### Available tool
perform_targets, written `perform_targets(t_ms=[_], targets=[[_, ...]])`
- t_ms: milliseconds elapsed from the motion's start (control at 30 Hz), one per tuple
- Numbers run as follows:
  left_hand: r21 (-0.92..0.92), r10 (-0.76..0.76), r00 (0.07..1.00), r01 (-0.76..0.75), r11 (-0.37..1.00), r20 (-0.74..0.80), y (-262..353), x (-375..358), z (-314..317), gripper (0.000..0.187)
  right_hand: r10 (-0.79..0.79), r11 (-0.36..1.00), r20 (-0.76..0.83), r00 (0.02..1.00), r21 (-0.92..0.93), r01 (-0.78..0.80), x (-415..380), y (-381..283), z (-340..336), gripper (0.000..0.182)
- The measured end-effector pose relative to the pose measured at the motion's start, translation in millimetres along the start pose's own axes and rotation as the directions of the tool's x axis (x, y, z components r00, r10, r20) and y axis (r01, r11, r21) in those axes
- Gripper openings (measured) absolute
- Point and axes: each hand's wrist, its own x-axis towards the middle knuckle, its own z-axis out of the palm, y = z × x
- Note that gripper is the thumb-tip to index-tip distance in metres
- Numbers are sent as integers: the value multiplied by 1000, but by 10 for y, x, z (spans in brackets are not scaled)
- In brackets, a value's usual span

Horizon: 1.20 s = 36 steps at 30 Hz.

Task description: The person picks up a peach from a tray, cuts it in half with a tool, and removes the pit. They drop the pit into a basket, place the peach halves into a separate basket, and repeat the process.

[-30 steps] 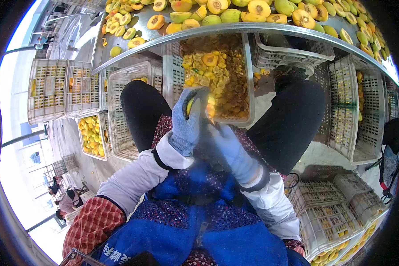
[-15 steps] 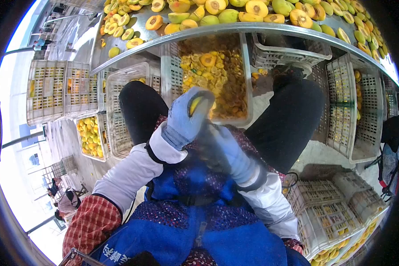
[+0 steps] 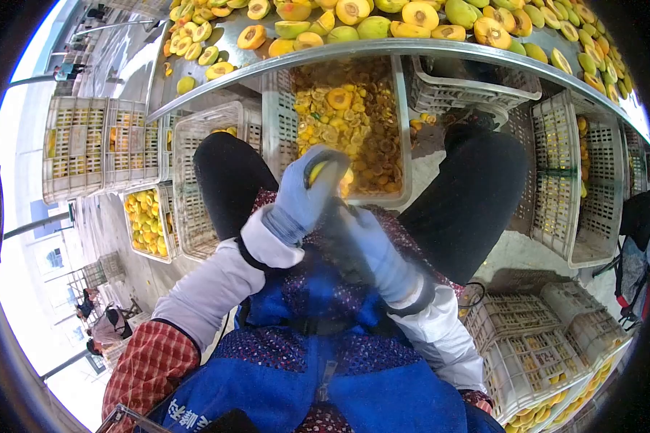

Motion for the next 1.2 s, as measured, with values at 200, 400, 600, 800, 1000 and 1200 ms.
perform_targets(t_ms=[200,400,600,800,1000,1200], targets=[[119,-142,990,140,983,11,-26,-20,2,29,155,959,79,985,229,-170,160,91,-108,37],[24,30,999,-30,999,-20,98,-74,11,22,-15,997,-6,1000,-82,14,57,20,-40,31],[-232,-334,933,357,905,133,-14,-42,5,21,-241,952,-82,967,-214,219,119,139,-44,28],[58,-25,996,21,998,81,87,-59,-60,20,180,950,86,980,242,-195,85,55,-56,33],[109,148,967,-173,979,209,70,113,-90,22,329,779,237,914,478,-404,106,-7,-158,32],[-27,88,922,-84,996,376,116,204,-150,22,243,905,183,953,312,-290,31,-50,-108,30]])
